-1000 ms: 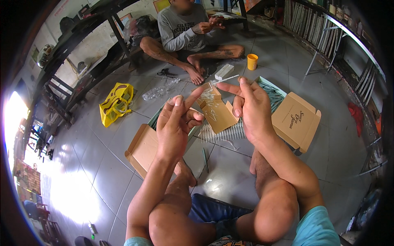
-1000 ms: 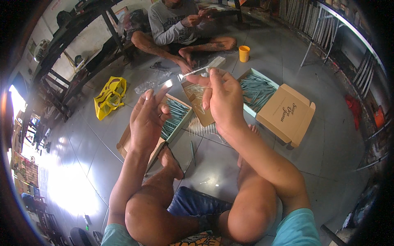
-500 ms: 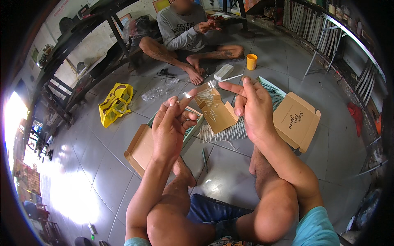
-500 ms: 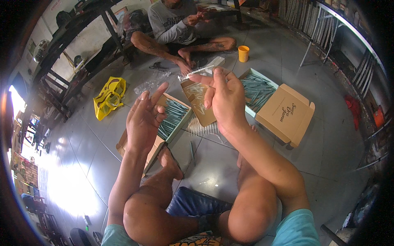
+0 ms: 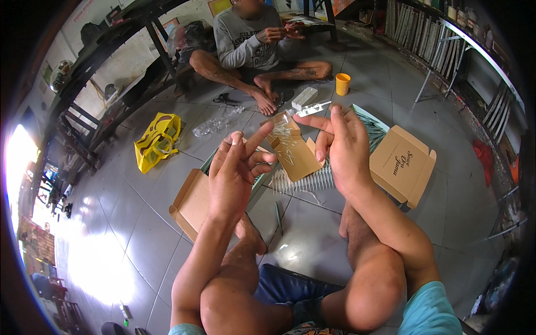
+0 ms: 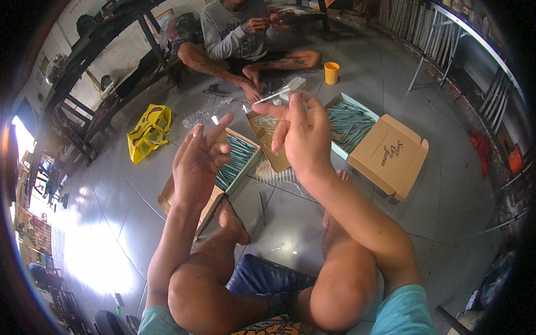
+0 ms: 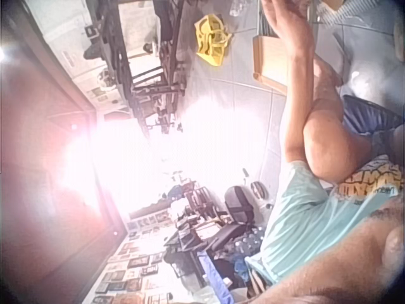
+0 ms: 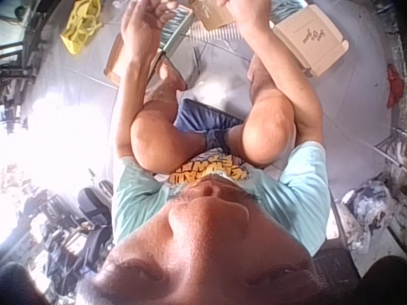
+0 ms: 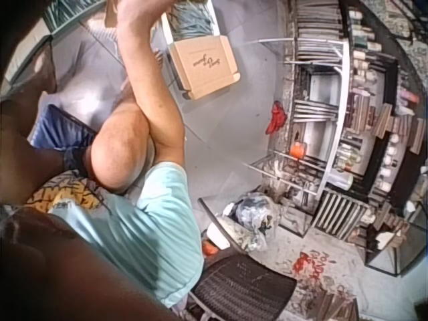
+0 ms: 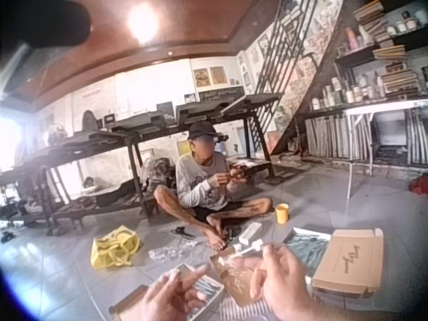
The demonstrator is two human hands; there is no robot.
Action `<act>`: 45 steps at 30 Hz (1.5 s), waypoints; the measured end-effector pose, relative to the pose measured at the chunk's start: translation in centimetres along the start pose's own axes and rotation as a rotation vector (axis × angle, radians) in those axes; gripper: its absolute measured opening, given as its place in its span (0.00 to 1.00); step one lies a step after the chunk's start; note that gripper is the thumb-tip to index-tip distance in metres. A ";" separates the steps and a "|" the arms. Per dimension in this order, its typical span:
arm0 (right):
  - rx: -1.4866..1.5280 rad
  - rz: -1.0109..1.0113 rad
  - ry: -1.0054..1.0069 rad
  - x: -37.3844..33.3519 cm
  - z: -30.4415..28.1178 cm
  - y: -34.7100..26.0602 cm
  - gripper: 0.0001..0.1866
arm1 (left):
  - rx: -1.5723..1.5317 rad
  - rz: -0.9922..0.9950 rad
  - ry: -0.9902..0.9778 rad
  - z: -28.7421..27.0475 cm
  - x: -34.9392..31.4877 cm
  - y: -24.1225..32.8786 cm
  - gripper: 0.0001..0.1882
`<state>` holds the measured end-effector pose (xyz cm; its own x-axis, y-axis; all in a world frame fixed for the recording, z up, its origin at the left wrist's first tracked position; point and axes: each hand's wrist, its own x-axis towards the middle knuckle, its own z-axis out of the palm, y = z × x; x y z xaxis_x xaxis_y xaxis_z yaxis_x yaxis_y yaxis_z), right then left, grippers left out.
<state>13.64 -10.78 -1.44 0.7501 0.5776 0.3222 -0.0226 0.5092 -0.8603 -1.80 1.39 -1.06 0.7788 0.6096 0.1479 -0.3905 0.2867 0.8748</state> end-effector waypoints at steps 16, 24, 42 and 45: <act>-0.059 -0.018 -0.054 -0.6 1.1 0.7 0.17 | 0.023 0.003 -0.151 0.6 0.2 -0.5 0.13; -0.073 -0.010 -0.060 -0.7 1.3 0.7 0.16 | 0.032 -0.002 -0.156 0.4 0.2 -0.7 0.15; -0.115 0.012 -0.073 -0.9 1.1 0.7 0.17 | 0.209 0.020 -0.059 1.2 0.2 -1.3 0.33; -0.126 0.011 -0.076 -0.9 1.1 0.7 0.17 | 0.260 0.041 0.012 2.1 0.2 -1.5 0.29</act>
<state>12.25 -10.24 -1.91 0.6980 0.6317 0.3373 0.0565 0.4210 -0.9053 -0.03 -0.50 -1.32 0.7583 0.6260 0.1817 -0.2814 0.0629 0.9575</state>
